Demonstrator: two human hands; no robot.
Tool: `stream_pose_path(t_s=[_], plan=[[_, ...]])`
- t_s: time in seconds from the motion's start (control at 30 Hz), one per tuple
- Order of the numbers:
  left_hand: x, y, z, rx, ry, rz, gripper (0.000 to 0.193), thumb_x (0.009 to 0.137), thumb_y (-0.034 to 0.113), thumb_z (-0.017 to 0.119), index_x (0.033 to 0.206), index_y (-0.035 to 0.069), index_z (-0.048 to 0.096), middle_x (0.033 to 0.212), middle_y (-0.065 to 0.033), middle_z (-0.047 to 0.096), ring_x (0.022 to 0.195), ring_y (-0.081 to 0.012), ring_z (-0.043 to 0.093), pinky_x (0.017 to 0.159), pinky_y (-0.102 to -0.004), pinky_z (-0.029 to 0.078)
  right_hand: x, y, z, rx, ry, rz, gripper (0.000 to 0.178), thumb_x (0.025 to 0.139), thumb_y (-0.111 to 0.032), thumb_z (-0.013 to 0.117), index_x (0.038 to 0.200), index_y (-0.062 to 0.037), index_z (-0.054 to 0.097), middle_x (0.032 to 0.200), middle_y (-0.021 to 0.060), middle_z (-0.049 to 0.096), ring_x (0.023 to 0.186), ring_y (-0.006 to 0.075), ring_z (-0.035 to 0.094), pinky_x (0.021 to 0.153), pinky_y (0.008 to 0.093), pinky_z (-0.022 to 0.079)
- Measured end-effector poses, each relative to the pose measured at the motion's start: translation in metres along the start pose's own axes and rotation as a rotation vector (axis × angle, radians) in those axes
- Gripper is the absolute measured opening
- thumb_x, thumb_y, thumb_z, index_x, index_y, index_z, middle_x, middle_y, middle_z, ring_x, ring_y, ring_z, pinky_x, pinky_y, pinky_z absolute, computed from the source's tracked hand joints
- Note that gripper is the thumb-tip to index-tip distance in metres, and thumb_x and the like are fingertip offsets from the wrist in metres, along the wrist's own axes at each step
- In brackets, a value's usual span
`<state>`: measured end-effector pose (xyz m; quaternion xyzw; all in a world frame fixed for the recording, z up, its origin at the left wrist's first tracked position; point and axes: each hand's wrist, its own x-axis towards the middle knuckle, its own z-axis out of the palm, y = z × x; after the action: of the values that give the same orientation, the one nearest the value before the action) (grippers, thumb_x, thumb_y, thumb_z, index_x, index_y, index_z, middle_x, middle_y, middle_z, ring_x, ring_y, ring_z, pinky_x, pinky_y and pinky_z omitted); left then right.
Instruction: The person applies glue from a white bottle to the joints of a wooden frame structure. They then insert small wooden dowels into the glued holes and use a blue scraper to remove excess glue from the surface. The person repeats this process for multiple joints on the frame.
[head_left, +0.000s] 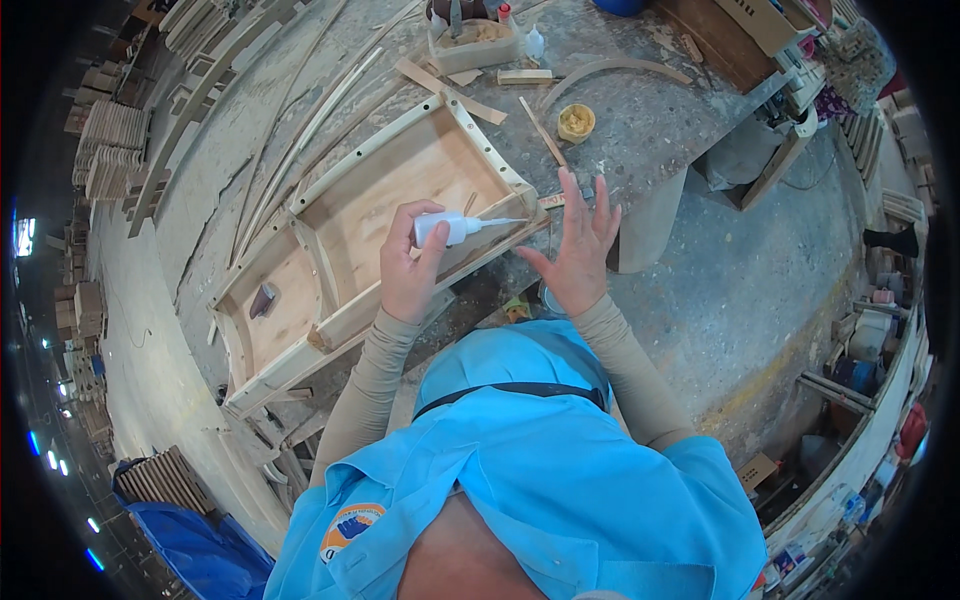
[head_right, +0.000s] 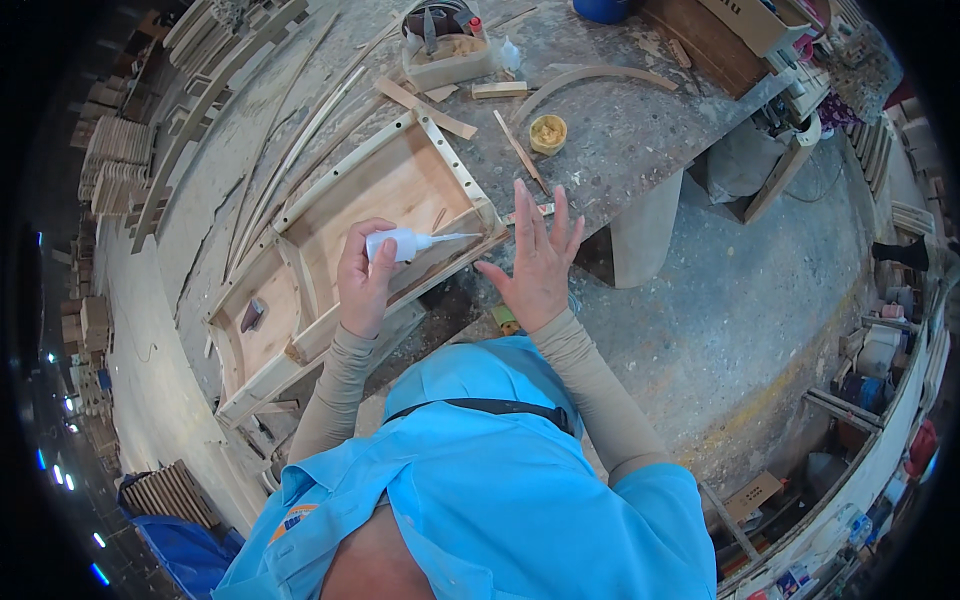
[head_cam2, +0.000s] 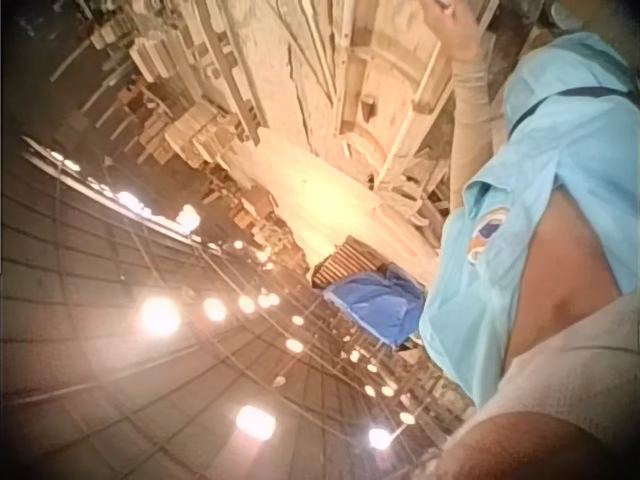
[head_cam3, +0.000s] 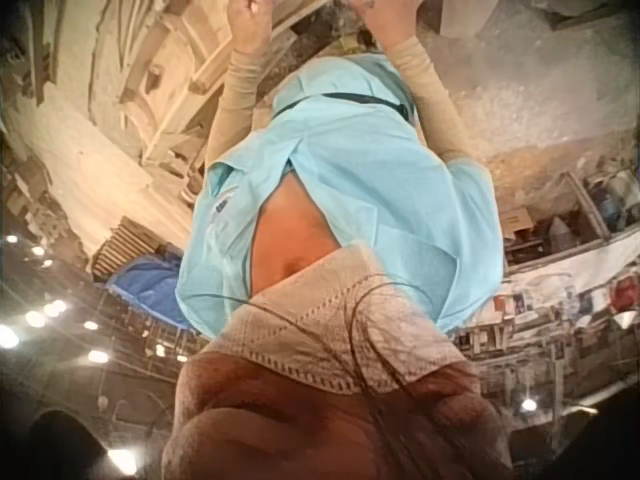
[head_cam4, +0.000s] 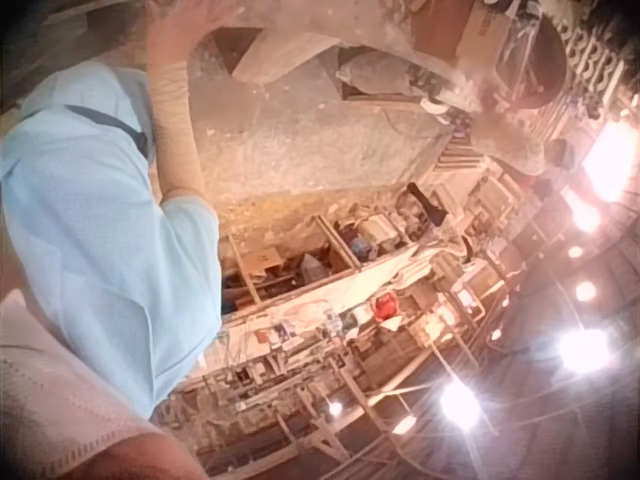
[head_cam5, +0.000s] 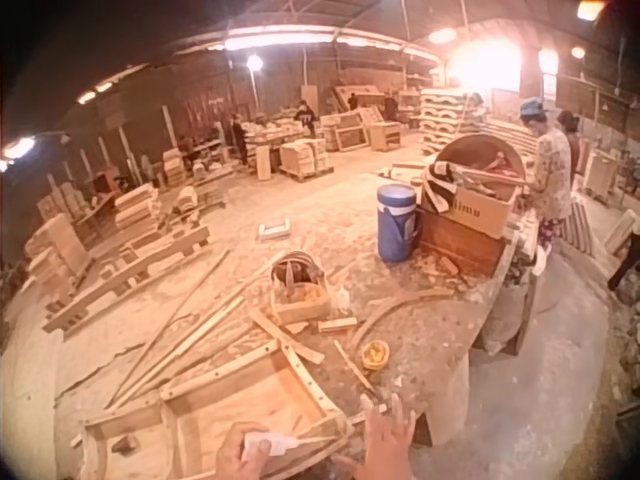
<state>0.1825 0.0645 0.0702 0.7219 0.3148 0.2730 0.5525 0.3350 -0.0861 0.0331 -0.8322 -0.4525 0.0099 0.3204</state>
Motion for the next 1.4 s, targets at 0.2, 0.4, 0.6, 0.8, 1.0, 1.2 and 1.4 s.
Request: stream_pose_path(t_s=[0.2,0.4,0.6,0.8,1.0,1.2,1.4], plan=[[0.003,0.004,0.010,0.099,0.001,0.066,0.020,0.092,0.018,0.060,0.105,0.003,0.057,0.087,-0.0076,0.063,0.080,-0.0140,0.059,0.075,-0.0275,0.046,0.006,0.002,0.000,0.021,0.012,0.020,0.114,0.067,-0.031,0.081,0.151,-0.0085,0.008,0.154,0.0076,0.025,0.144,0.0388,0.008,0.108,0.0685,0.007],[0.004,0.007,0.015,0.186,-0.001,0.124,0.020,0.091,0.018,0.061,0.104,0.003,0.058,0.086,-0.0095,0.065,0.080,-0.0174,0.062,0.073,-0.0297,0.048,0.007,0.000,0.000,0.028,0.014,0.037,0.118,0.064,-0.030,0.083,0.151,-0.0084,0.007,0.154,0.0085,0.024,0.144,0.0384,0.008,0.108,0.0685,0.008],[0.004,0.005,0.017,0.236,0.019,0.120,0.018,0.088,0.016,0.063,0.101,0.003,0.060,0.087,-0.0115,0.065,0.078,-0.0208,0.062,0.073,-0.0304,0.048,0.008,0.002,0.001,0.024,0.008,0.041,0.120,0.064,-0.029,0.084,0.151,-0.0087,0.005,0.154,0.0091,0.024,0.144,0.0388,0.009,0.107,0.0688,0.010],[0.000,0.004,0.014,0.303,0.008,0.174,0.018,0.092,0.018,0.060,0.103,0.004,0.058,0.086,-0.0051,0.061,0.077,-0.0126,0.054,0.073,-0.0269,0.044,0.008,0.001,0.002,0.037,0.000,0.037,0.119,0.064,-0.028,0.084,0.151,-0.0089,0.005,0.152,0.0101,0.025,0.143,0.0389,0.010,0.107,0.0689,0.012],[-0.007,0.001,0.005,0.356,0.057,0.149,0.019,0.085,0.015,0.065,0.100,0.004,0.060,0.088,-0.0115,0.064,0.079,-0.0244,0.059,0.071,-0.0321,0.046,0.007,-0.001,0.001,0.050,-0.008,0.043,0.118,0.066,-0.027,0.083,0.151,-0.0088,0.004,0.151,0.0125,0.027,0.143,0.0384,0.010,0.107,0.0681,0.010],[-0.011,0.007,0.000,0.283,0.061,0.105,0.018,0.088,0.016,0.063,0.101,0.004,0.059,0.086,-0.0112,0.064,0.078,-0.0206,0.059,0.071,-0.0303,0.046,0.006,0.000,0.002,0.056,-0.009,0.050,0.116,0.068,-0.026,0.082,0.152,-0.0085,0.004,0.150,0.0146,0.029,0.143,0.0384,0.010,0.108,0.0676,0.009],[-0.005,0.011,0.006,0.262,0.083,0.107,0.018,0.089,0.017,0.063,0.101,0.004,0.059,0.084,-0.0108,0.064,0.077,-0.0186,0.060,0.071,-0.0300,0.046,0.007,-0.002,0.002,0.070,-0.026,0.050,0.114,0.069,-0.024,0.081,0.152,-0.0081,0.004,0.149,0.0163,0.029,0.143,0.0390,0.012,0.108,0.0677,0.009]])
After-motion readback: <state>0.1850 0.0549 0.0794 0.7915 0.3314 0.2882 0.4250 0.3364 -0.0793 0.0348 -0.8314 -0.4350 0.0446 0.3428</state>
